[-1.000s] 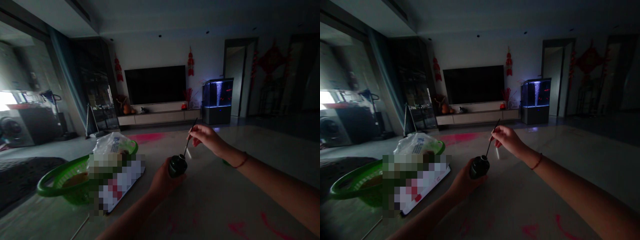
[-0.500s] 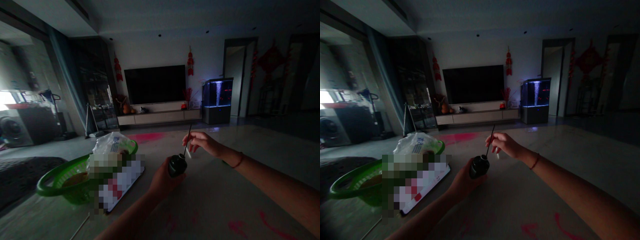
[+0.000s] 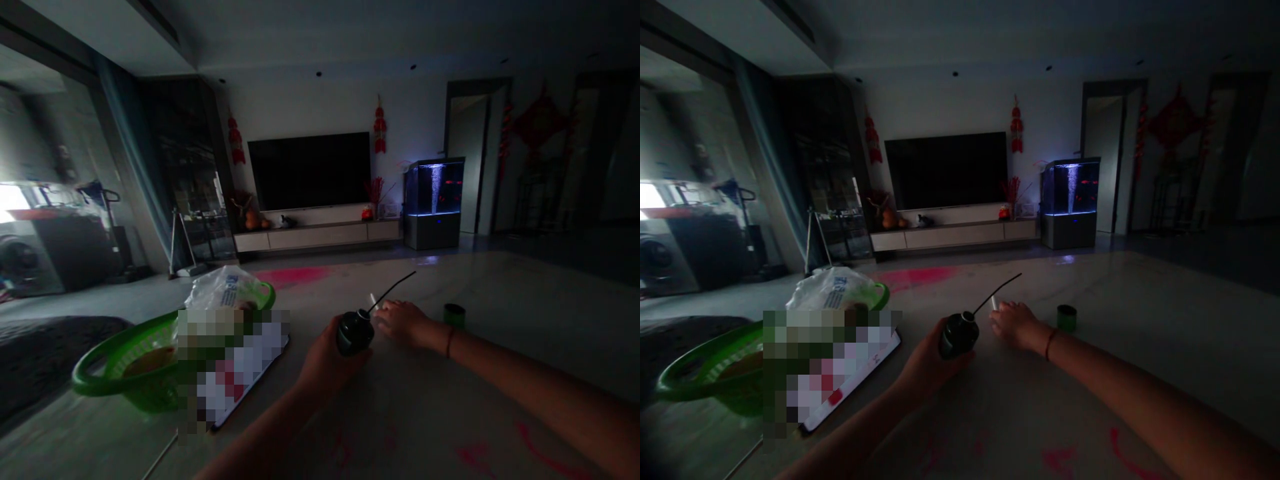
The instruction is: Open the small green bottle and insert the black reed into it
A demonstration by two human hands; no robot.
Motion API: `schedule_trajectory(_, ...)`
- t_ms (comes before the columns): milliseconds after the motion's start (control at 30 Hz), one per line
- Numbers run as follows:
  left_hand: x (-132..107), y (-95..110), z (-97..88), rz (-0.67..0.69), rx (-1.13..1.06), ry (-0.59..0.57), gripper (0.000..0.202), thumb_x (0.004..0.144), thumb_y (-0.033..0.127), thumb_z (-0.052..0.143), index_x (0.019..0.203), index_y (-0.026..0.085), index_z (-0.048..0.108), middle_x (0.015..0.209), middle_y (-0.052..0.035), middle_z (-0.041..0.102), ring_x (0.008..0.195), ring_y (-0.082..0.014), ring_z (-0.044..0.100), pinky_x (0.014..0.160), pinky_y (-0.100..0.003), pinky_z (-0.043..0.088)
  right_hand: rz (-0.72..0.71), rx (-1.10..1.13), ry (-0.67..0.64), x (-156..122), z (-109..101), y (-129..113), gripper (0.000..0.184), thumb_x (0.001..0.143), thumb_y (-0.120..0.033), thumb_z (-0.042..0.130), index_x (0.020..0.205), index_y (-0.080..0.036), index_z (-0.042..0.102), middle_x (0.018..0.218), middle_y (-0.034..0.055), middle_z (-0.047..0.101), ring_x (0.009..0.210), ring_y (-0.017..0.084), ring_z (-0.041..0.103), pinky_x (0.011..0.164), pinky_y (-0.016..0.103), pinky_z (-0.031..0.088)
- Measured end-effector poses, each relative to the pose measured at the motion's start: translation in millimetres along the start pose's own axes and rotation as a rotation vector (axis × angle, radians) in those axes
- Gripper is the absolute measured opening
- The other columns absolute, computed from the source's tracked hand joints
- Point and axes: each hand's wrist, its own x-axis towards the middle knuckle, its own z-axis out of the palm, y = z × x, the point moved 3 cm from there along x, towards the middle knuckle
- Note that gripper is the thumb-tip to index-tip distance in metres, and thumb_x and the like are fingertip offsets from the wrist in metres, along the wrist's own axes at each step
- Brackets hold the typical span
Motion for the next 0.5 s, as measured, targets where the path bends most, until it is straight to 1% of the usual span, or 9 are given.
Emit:
schedule_trajectory(100,0.8,-1.3,0.7,-0.002,-0.008,0.0,0.058,0.059,0.036,0.065,0.111,0.018,0.044,0.096,-0.0065,0.061,0.085,-0.0209,0.056,0.072,-0.029,0.042,0.008,-0.06,-0.003,-1.5,1.9,-1.4,0.031,0.082,-0.029,0.034,0.102,-0.019,0.056,0.096,0.0103,0.058,0.09,0.022,0.053,0.075,0.034,0.035)
schedule_trajectory(167,1.0,-1.6,0.9,-0.009,-0.019,-0.003,0.058,0.06,0.037,0.065,0.111,0.018,0.044,0.095,-0.0066,0.061,0.085,-0.0208,0.056,0.072,-0.029,0.042,0.012,-0.085,0.01,-0.3,3.4,-0.8,0.031,0.082,-0.029,0.033,0.097,-0.017,0.058,0.095,0.0116,0.059,0.089,0.024,0.054,0.074,0.034,0.036)
schedule_trajectory(267,0.6,-0.8,0.5,-0.006,-0.032,-0.011,0.058,0.06,0.037,0.065,0.111,0.018,0.044,0.096,-0.0064,0.061,0.085,-0.0208,0.056,0.072,-0.029,0.042,0.013,-0.109,0.02,3.5,6.3,3.2,0.03,0.082,-0.026,0.033,0.088,-0.013,0.06,0.092,0.0135,0.06,0.086,0.024,0.055,0.071,0.033,0.037)
schedule_trajectory(333,0.3,-0.5,0.4,-0.008,-0.027,-0.014,0.058,0.06,0.037,0.065,0.112,0.018,0.044,0.097,-0.0065,0.061,0.086,-0.0211,0.056,0.072,-0.029,0.042,0.017,-0.106,0.02,6.2,6.8,7.4,0.027,0.08,-0.022,0.036,0.085,-0.013,0.06,0.09,0.0134,0.061,0.083,0.023,0.057,0.067,0.031,0.037)
schedule_trajectory(433,0.5,-1.4,0.4,-0.023,-0.007,-0.006,0.059,0.06,0.038,0.065,0.112,0.019,0.044,0.097,-0.0067,0.061,0.087,-0.022,0.056,0.073,-0.03,0.041,0.045,-0.087,0.034,7.9,1.8,13.3,0.021,0.074,-0.015,0.041,0.085,-0.015,0.059,0.088,0.0109,0.063,0.081,0.022,0.058,0.063,0.028,0.036)
schedule_trajectory(500,0.8,-1.9,0.4,-0.023,-0.006,-0.002,0.058,0.06,0.038,0.064,0.111,0.019,0.045,0.096,-0.0067,0.061,0.087,-0.022,0.056,0.073,-0.029,0.041,0.051,-0.065,0.06,6.6,-5.9,14.2,0.022,0.071,-0.012,0.044,0.085,-0.017,0.059,0.088,0.0089,0.064,0.081,0.02,0.058,0.062,0.026,0.036)
